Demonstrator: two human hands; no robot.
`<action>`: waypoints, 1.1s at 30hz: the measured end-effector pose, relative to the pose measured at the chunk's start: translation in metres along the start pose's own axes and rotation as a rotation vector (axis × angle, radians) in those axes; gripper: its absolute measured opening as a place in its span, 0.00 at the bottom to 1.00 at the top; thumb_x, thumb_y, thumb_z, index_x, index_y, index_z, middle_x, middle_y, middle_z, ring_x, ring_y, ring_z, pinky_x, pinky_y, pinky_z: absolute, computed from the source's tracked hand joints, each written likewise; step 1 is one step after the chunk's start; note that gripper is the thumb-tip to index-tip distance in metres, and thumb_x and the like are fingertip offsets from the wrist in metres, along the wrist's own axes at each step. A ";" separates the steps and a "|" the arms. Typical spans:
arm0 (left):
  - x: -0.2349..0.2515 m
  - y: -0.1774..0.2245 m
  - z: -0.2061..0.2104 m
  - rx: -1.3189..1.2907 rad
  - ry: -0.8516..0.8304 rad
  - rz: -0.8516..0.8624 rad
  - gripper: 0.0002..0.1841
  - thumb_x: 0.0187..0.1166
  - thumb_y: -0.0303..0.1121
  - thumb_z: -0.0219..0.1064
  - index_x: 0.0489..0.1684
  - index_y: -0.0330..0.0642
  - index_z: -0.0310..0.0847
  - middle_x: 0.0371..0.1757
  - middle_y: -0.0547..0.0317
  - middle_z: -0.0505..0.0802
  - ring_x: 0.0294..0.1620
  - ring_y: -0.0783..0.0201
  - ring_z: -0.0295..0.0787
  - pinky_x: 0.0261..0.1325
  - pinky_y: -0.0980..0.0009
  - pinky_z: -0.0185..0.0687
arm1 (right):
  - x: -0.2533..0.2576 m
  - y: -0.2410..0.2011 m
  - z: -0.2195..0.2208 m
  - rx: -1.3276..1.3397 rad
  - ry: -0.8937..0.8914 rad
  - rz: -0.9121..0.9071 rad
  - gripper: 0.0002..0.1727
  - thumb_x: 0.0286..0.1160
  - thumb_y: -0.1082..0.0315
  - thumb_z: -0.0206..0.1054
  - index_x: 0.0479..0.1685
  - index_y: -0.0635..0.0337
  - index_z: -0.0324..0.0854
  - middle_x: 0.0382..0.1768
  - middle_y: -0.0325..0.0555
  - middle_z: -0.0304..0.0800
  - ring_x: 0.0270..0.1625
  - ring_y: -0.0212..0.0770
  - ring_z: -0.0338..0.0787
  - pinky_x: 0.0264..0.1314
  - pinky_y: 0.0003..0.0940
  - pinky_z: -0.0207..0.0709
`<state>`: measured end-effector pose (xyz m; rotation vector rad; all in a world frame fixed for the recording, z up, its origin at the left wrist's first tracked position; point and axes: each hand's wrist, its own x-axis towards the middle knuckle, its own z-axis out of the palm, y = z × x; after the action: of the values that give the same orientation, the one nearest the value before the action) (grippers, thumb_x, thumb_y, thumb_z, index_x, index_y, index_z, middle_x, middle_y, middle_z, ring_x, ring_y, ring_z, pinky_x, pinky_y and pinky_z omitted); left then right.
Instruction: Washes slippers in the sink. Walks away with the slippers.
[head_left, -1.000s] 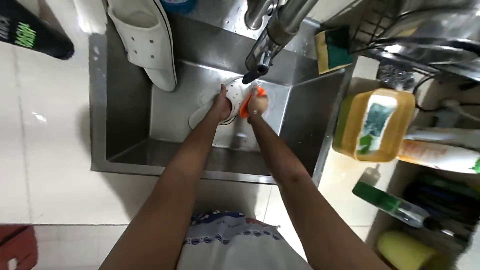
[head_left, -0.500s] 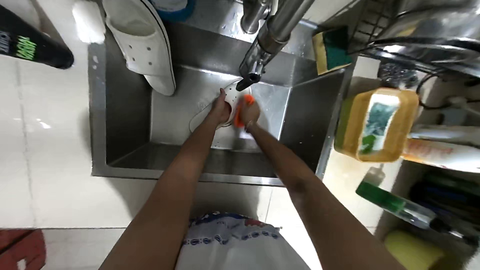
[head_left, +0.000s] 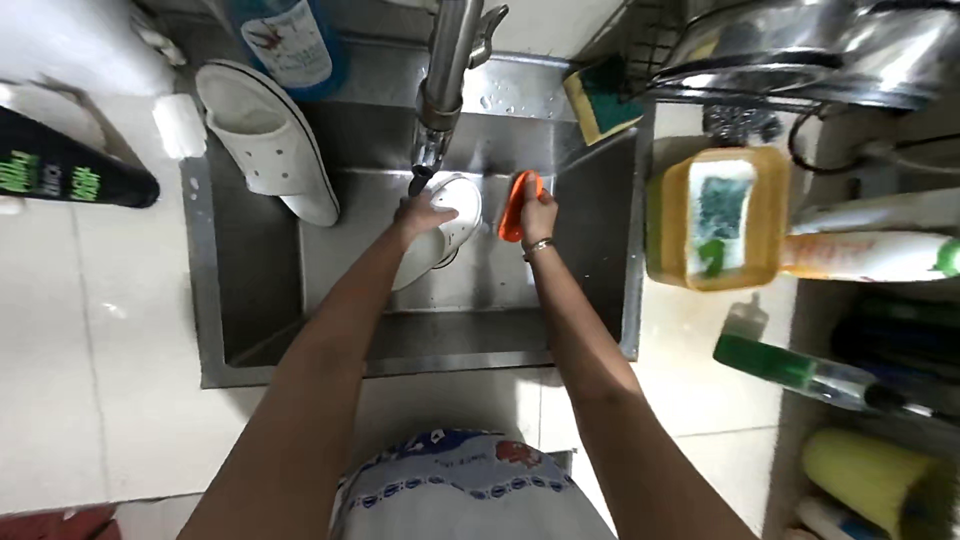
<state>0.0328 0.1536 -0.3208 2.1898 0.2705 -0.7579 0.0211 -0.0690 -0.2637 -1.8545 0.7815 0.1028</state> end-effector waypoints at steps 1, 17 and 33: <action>0.002 0.008 0.009 0.017 -0.021 -0.014 0.49 0.66 0.60 0.80 0.83 0.36 0.70 0.78 0.29 0.79 0.81 0.33 0.73 0.79 0.33 0.68 | 0.000 0.001 -0.003 0.037 0.001 0.007 0.29 0.91 0.44 0.55 0.44 0.65 0.86 0.36 0.52 0.88 0.39 0.43 0.89 0.49 0.46 0.83; -0.117 0.040 0.057 0.173 0.047 0.216 0.47 0.56 0.47 0.87 0.78 0.35 0.72 0.72 0.33 0.83 0.73 0.38 0.81 0.75 0.39 0.76 | -0.092 -0.016 -0.033 -0.329 -0.081 -0.783 0.22 0.71 0.50 0.76 0.28 0.64 0.90 0.35 0.51 0.95 0.41 0.49 0.95 0.46 0.54 0.86; -0.211 0.027 -0.011 -0.069 0.262 0.225 0.37 0.71 0.45 0.80 0.78 0.35 0.74 0.63 0.34 0.90 0.66 0.37 0.87 0.70 0.35 0.78 | -0.164 -0.042 0.007 0.025 -0.104 -0.998 0.21 0.68 0.56 0.78 0.17 0.64 0.83 0.22 0.49 0.87 0.27 0.44 0.87 0.30 0.45 0.80</action>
<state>-0.1192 0.1547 -0.1719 2.2063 0.1740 -0.3333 -0.0818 0.0223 -0.1642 -1.9963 -0.2661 -0.4392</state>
